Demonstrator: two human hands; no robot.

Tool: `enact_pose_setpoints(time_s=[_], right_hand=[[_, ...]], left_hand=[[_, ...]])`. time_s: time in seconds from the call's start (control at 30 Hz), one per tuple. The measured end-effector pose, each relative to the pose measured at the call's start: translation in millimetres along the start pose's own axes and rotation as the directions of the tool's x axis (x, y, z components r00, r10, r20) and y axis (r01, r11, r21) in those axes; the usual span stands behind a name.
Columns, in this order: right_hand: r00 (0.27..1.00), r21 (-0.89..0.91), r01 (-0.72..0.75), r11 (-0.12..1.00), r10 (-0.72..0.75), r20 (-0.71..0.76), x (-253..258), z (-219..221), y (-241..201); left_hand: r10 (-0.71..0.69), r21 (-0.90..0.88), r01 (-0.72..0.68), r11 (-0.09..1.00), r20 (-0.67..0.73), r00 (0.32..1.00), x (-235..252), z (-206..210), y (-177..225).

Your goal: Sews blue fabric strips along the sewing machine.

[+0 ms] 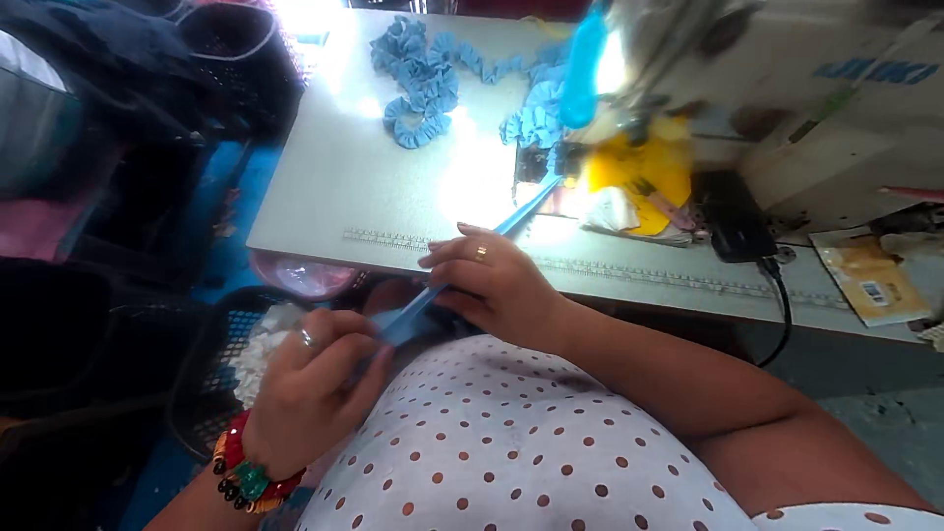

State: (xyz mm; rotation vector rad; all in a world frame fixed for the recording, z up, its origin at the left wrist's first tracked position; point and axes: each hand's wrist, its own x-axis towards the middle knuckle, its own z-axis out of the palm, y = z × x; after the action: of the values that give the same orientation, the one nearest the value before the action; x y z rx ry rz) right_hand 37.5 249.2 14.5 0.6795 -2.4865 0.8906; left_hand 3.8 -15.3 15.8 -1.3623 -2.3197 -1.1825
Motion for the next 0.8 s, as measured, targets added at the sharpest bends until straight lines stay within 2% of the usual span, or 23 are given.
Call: enact_pose_setpoints(time_s=[0.23, 0.33, 0.43, 0.5, 0.6, 0.7, 0.8], right_hand=[[0.997, -0.097, 0.063, 0.993, -0.066, -0.027, 1.2, -6.8, -9.4], [0.993, -0.231, 0.120, 0.966, -0.121, 0.009, -2.6, -15.5, -16.5], [0.985, -0.327, 0.171, 0.930, -0.164, 0.047, -11.1, -29.3, -29.3], [0.987, -0.364, 0.156, 0.918, -0.137, 0.078, -24.7, -41.7, -39.9], [0.992, -0.319, 0.071, 0.945, -0.034, 0.121, -60.2, -56.8, -46.4], [0.984, -0.241, -0.028, 0.970, 0.070, 0.167, -97.3, -60.1, -37.8], [0.978, -0.237, -0.068, 0.969, 0.112, 0.177, -119.6, -54.4, -15.3]], left_hand=[[0.061, -0.014, -0.063, 0.998, -0.094, 0.994, 2.2, 3.5, 5.0], [0.141, 0.003, -0.141, 0.990, -0.059, 0.988, 3.7, 0.2, 8.5], [0.236, -0.062, -0.233, 0.970, 0.047, 0.971, 7.8, -5.1, 15.8], [0.209, -0.170, -0.179, 0.969, 0.175, 0.962, 11.2, -4.6, 20.6], [0.121, -0.343, 0.030, 0.939, 0.409, 0.904, 6.1, 3.9, 11.3], [0.086, -0.481, 0.187, 0.857, 0.492, 0.867, -0.9, 14.5, -5.9], [0.062, -0.496, 0.264, 0.827, 0.549, 0.834, 2.2, 22.9, -13.9]])
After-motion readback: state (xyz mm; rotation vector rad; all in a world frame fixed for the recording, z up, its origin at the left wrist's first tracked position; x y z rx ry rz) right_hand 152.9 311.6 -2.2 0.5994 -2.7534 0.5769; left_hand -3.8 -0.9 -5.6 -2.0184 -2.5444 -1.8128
